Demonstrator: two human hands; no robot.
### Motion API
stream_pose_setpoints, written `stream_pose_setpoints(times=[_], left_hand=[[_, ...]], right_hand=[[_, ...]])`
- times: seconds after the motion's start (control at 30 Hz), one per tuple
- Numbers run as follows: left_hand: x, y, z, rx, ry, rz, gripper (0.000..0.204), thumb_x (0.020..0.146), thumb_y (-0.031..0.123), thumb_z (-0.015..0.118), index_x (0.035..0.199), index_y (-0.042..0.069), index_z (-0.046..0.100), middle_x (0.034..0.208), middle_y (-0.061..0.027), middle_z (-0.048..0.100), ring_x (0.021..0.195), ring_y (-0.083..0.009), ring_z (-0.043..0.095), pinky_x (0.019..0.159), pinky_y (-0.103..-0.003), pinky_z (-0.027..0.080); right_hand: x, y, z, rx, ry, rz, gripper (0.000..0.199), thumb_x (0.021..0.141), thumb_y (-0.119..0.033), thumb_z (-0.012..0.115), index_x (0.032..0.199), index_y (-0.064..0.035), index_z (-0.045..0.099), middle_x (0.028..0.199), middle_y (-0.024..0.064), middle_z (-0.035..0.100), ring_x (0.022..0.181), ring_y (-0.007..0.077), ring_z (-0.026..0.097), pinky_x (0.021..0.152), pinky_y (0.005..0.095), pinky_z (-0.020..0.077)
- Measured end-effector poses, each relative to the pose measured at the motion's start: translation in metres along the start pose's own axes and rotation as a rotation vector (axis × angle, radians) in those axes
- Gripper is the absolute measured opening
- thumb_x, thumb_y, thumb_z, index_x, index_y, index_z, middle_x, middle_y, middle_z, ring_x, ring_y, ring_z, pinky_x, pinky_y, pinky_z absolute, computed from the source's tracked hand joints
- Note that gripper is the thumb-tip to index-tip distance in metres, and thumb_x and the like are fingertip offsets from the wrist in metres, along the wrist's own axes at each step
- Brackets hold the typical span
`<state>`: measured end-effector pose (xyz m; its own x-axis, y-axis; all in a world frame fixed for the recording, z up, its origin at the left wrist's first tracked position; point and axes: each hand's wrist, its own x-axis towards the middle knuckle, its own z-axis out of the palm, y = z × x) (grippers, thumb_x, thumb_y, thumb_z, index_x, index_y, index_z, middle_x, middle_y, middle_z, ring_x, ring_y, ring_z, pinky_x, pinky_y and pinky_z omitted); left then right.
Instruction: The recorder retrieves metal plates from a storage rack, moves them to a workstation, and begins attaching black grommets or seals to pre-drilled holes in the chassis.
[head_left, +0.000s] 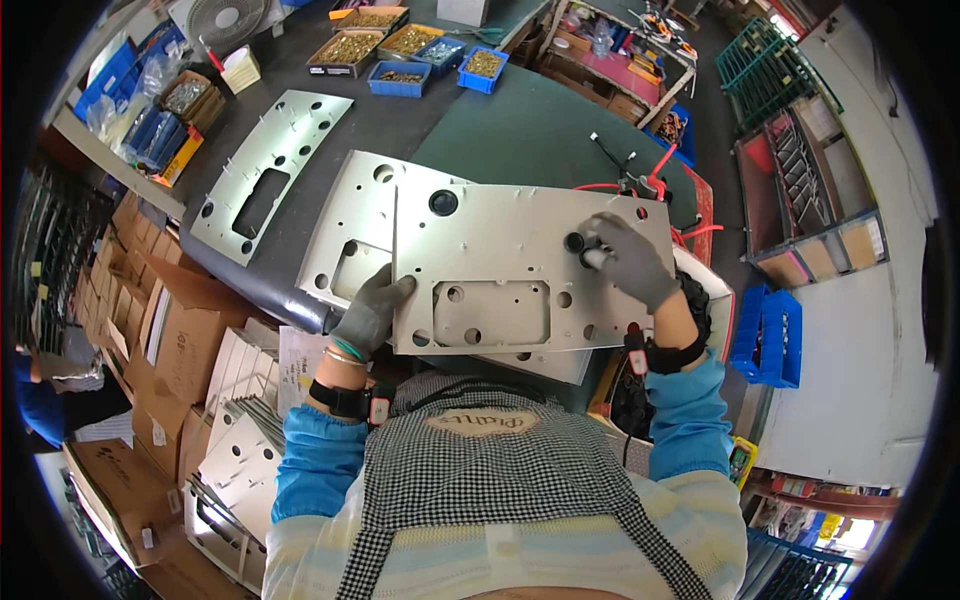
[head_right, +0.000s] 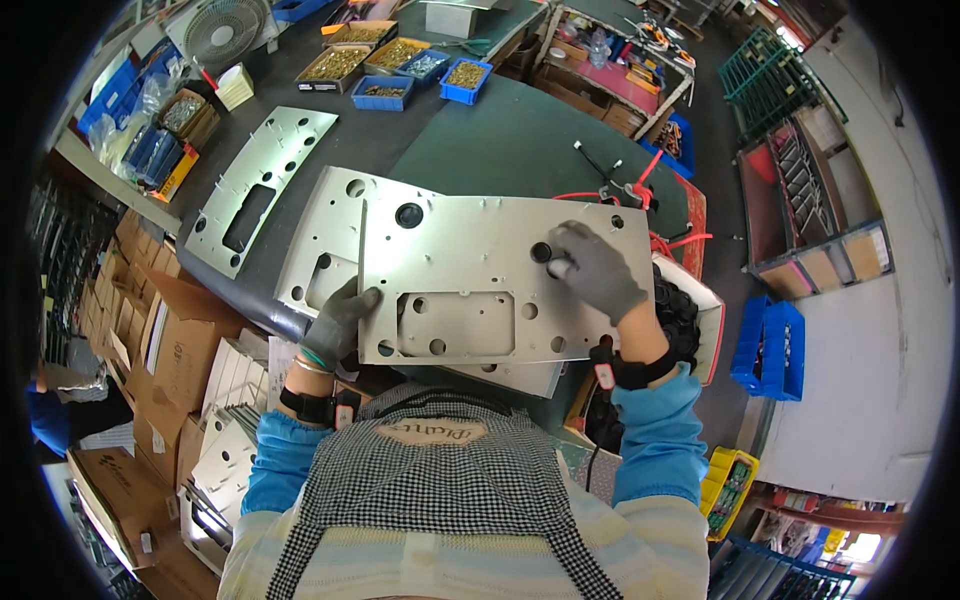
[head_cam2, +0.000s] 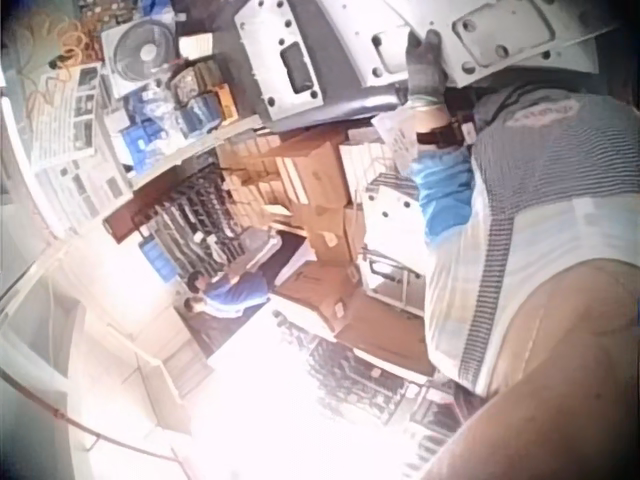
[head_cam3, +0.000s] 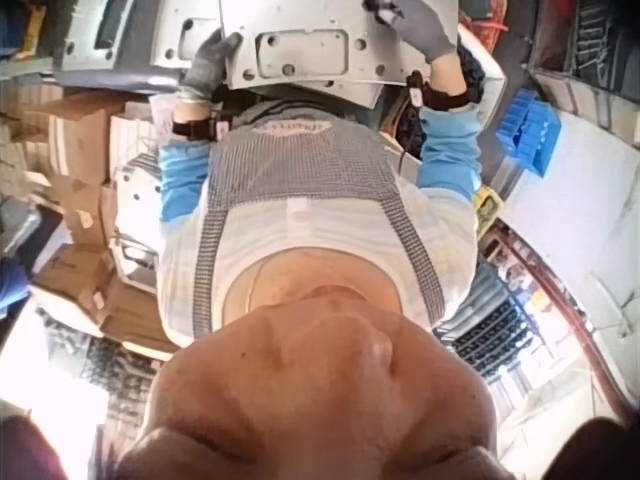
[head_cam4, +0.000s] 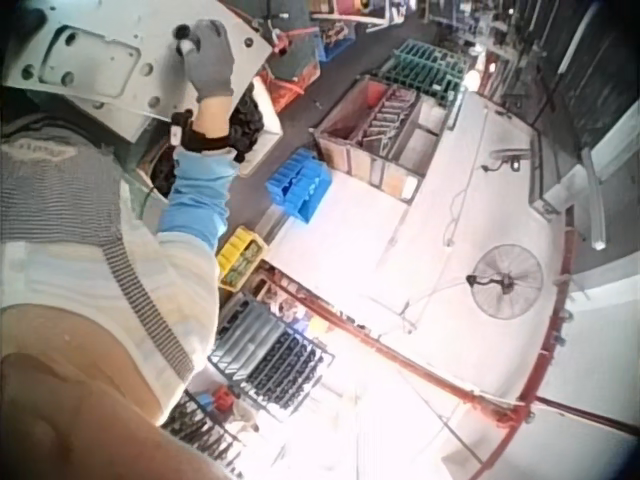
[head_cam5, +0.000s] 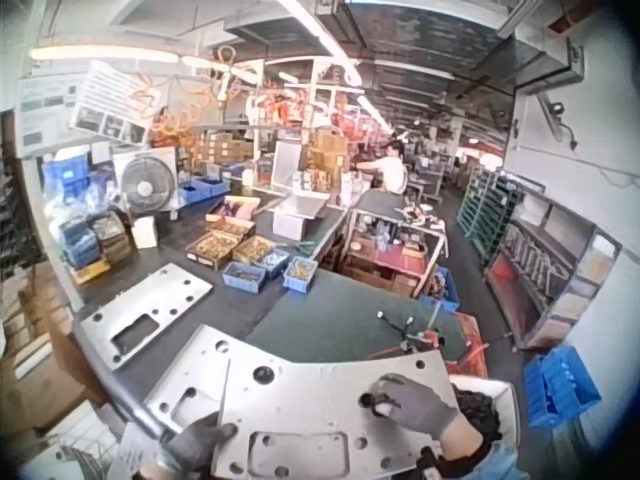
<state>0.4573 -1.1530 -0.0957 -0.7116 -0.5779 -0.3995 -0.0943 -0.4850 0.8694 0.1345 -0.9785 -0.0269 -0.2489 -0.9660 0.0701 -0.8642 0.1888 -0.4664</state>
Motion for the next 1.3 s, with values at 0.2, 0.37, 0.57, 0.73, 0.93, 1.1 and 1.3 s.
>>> stream_pose_setpoints(times=[0.2, 0.37, 0.57, 0.73, 0.93, 1.1, 1.3], left_hand=[[-0.010, 0.005, 0.004, -0.048, 0.052, -0.020, 0.045, 0.090, 0.017, 0.054, 0.126, -0.007, 0.046, 0.109, -0.0147, 0.061, 0.092, -0.0208, 0.061, 0.083, -0.031, 0.049], [0.006, -0.010, 0.000, 0.104, 0.041, 0.043, 0.047, 0.091, 0.026, 0.056, 0.124, -0.007, 0.048, 0.104, -0.0115, 0.063, 0.086, -0.0156, 0.061, 0.078, -0.029, 0.050], [0.004, -0.009, -0.002, 0.049, 0.064, 0.011, 0.044, 0.093, 0.022, 0.053, 0.126, -0.006, 0.045, 0.107, -0.0116, 0.061, 0.088, -0.0161, 0.061, 0.079, -0.029, 0.050], [-0.002, 0.005, 0.004, -0.046, 0.006, -0.037, 0.043, 0.094, 0.024, 0.053, 0.125, -0.005, 0.046, 0.105, -0.0112, 0.060, 0.089, -0.0155, 0.060, 0.079, -0.029, 0.051], [0.010, -0.018, -0.006, -0.025, 0.045, -0.004, 0.040, 0.094, 0.023, 0.053, 0.123, -0.003, 0.048, 0.104, -0.0116, 0.061, 0.087, -0.0155, 0.060, 0.076, -0.030, 0.051], [0.012, -0.015, 0.003, -0.007, 0.118, -0.052, 0.036, 0.094, 0.021, 0.052, 0.121, -0.002, 0.050, 0.099, -0.0113, 0.062, 0.082, -0.0169, 0.062, 0.074, -0.031, 0.052], [0.016, -0.020, 0.003, -0.207, 0.098, -0.043, 0.035, 0.093, 0.021, 0.053, 0.120, -0.002, 0.051, 0.099, -0.0114, 0.063, 0.082, -0.0183, 0.062, 0.073, -0.031, 0.052]], right_hand=[[0.018, 0.005, 0.029, -0.184, 0.190, -0.019, 0.018, 0.078, -0.022, 0.062, 0.088, -0.0069, 0.066, 0.099, 0.0075, 0.060, 0.096, 0.0290, 0.055, 0.082, 0.0400, 0.0457], [0.020, 0.017, 0.040, -0.291, 0.215, -0.066, 0.013, 0.075, -0.018, 0.064, 0.082, -0.0073, 0.064, 0.097, 0.0105, 0.060, 0.096, 0.0301, 0.053, 0.083, 0.0430, 0.0439], [0.028, -0.057, 0.055, 0.324, 0.295, -0.114, 0.013, 0.074, -0.008, 0.064, 0.086, -0.0030, 0.060, 0.086, 0.0140, 0.059, 0.077, 0.0327, 0.058, 0.069, 0.0391, 0.0480], [0.018, -0.138, 0.113, 0.348, -0.123, -0.353, 0.013, 0.078, -0.011, 0.061, 0.090, -0.0069, 0.060, 0.084, 0.0134, 0.058, 0.072, 0.0331, 0.058, 0.066, 0.0388, 0.0483], [-0.002, -0.149, 0.158, 0.040, 0.000, -0.414, 0.013, 0.079, -0.017, 0.061, 0.087, -0.0071, 0.058, 0.083, 0.0122, 0.059, 0.070, 0.0307, 0.059, 0.060, 0.0412, 0.0484], [-0.006, -0.155, 0.164, -0.054, 0.111, -0.377, 0.013, 0.078, -0.017, 0.061, 0.083, -0.0062, 0.057, 0.078, 0.0110, 0.059, 0.068, 0.0289, 0.060, 0.059, 0.0400, 0.0488], [0.000, -0.169, 0.161, -0.145, -0.068, -0.312, 0.014, 0.077, -0.018, 0.063, 0.086, -0.0068, 0.060, 0.080, 0.0115, 0.060, 0.068, 0.0305, 0.060, 0.058, 0.0402, 0.0483]])
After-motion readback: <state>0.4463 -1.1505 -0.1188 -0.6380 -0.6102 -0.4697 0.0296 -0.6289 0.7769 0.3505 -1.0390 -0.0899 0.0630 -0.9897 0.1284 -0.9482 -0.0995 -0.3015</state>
